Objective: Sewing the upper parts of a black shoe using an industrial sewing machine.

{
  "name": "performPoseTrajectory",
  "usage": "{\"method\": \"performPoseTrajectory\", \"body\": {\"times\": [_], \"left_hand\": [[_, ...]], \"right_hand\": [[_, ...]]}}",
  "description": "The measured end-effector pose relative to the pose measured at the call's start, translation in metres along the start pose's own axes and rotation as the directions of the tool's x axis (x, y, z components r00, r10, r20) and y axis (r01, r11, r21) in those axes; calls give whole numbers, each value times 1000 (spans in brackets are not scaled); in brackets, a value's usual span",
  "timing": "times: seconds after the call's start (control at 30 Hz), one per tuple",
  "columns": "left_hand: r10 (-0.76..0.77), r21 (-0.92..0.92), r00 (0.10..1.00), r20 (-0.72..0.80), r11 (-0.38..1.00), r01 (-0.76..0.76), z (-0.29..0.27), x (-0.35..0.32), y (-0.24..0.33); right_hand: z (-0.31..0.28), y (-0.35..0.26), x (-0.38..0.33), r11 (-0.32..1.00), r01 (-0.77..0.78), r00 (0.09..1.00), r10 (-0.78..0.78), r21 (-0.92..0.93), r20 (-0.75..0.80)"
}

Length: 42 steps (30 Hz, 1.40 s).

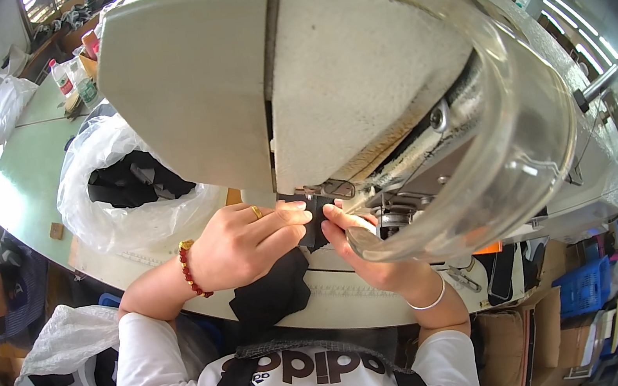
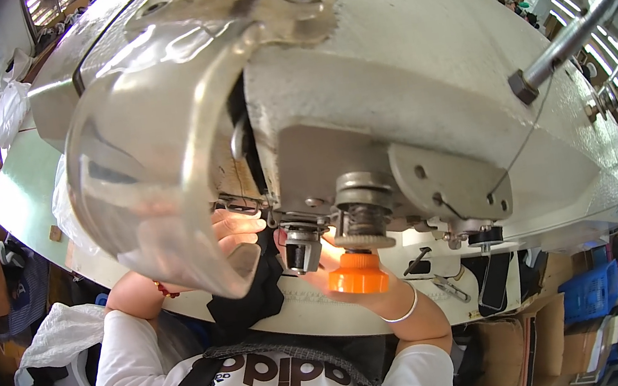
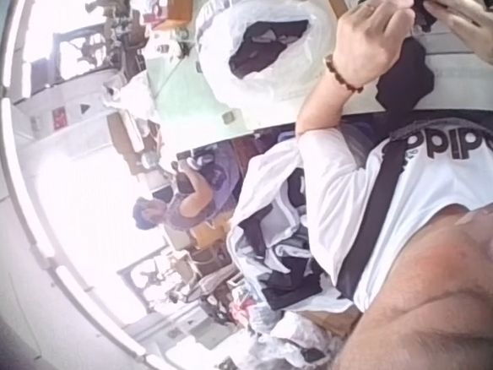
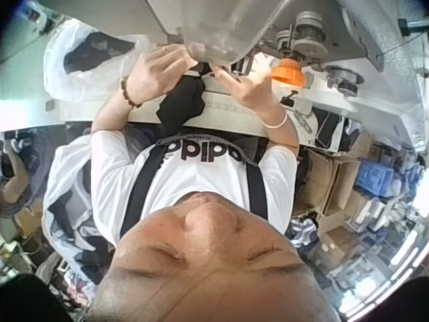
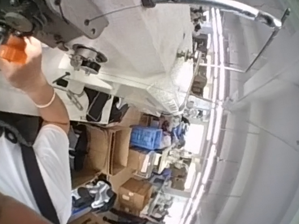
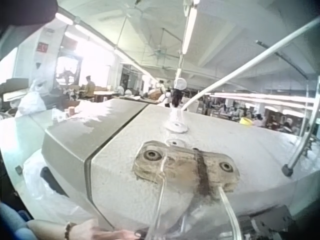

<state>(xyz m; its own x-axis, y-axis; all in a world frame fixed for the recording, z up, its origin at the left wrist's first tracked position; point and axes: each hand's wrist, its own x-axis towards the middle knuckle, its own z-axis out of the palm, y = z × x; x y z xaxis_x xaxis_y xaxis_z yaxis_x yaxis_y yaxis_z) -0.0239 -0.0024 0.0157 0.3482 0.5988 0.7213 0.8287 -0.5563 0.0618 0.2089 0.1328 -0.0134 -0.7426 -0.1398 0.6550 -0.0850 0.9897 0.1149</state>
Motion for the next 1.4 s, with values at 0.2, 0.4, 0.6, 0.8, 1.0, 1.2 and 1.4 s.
{"method": "performPoseTrajectory", "body": {"times": [0.2,0.4,0.6,0.8,1.0,1.2,1.4], "left_hand": [[34,-28,999,-38,999,-35,-4,1,-10],[61,1,995,-73,998,-61,1,0,-14],[66,10,997,-39,998,-65,15,-1,-24],[59,33,988,-145,998,-54,15,-3,-19],[57,-22,977,-206,998,-63,19,-4,-22],[228,75,944,-238,973,-216,21,-6,-32],[254,89,942,-220,967,-240,17,-3,-31]], "right_hand": [[-1,-7,9,977,-155,988,157,144,-4],[-4,-8,17,990,-138,990,138,1,-23],[9,-3,5,976,-205,977,208,74,-39],[11,2,-6,977,-173,982,182,-128,58],[24,7,-14,961,-176,982,187,211,-32],[32,10,-17,955,-172,980,191,241,-61],[26,9,-9,966,-131,985,152,221,-80]]}}
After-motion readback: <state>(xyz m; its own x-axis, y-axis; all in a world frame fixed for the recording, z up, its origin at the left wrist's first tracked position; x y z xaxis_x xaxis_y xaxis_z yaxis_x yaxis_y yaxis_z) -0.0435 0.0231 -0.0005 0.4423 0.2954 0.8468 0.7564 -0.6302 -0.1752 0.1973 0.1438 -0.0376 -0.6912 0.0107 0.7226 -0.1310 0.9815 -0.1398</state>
